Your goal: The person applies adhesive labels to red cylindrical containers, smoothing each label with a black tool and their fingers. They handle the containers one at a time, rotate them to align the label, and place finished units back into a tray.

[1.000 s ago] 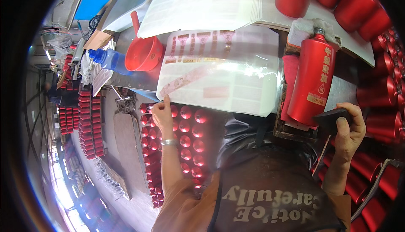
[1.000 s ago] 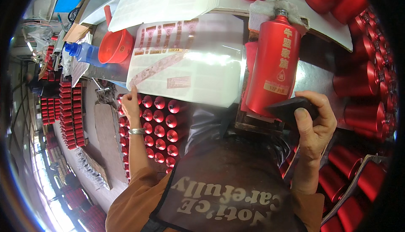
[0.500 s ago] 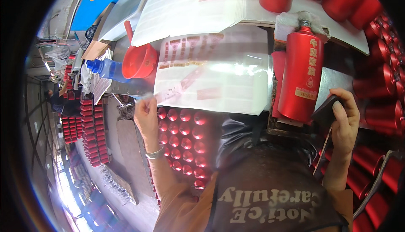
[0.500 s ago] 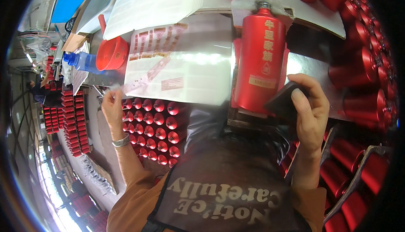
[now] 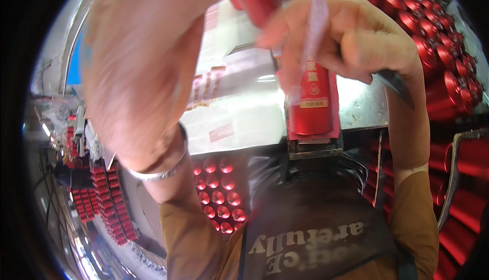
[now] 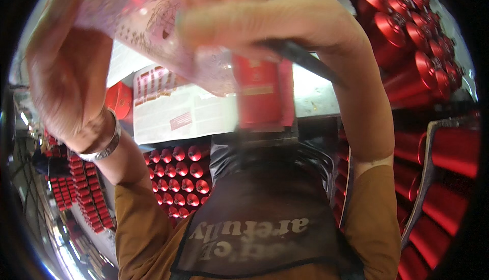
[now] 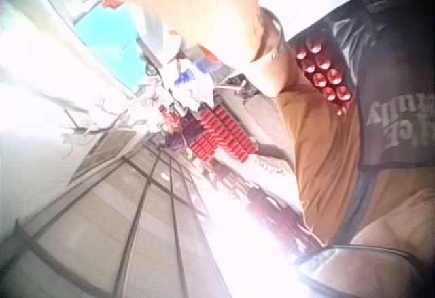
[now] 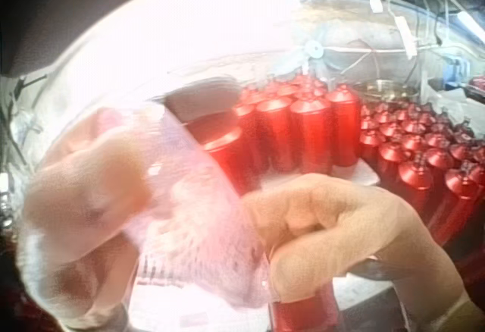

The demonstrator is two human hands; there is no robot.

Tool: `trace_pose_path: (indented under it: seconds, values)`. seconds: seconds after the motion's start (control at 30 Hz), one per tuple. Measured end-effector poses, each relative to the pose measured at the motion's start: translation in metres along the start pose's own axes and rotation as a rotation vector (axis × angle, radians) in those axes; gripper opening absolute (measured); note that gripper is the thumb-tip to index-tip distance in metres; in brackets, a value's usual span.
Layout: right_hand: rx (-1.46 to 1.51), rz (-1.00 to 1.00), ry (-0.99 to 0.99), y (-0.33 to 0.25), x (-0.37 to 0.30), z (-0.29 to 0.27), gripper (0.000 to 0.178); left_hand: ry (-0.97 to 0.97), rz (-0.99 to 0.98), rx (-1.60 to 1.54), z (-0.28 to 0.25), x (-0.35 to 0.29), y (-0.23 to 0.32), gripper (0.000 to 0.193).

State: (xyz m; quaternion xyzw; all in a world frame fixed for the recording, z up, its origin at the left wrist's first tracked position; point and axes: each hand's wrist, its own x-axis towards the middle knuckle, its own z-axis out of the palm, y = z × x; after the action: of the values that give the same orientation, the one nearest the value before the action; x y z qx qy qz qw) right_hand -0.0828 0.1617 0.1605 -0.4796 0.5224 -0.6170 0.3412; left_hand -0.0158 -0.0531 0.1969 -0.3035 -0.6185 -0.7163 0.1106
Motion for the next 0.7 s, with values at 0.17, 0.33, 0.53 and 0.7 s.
trace_pose_path:
  seconds: [0.17, 0.33, 0.53, 0.7]
  values:
    - [0.143, 0.22, 0.176, 0.015, -0.079, -0.002, 0.033, 0.288, -0.232, 0.198, 0.024, -0.043, 0.002, 0.01]
    - [0.048, 0.47, 0.159, 0.042, -0.131, -0.011, 0.019, 0.239, -0.458, 0.555, 0.044, -0.115, -0.049, 0.008]
    - [-0.104, 0.615, 0.269, 0.093, -0.158, -0.017, 0.022, 0.31, -0.554, 0.546, 0.054, -0.173, -0.117, 0.015]
    - [-0.133, 0.625, 0.273, 0.119, -0.168, -0.026, 0.024, 0.428, -0.681, 0.477, 0.046, -0.182, -0.127, 0.021]
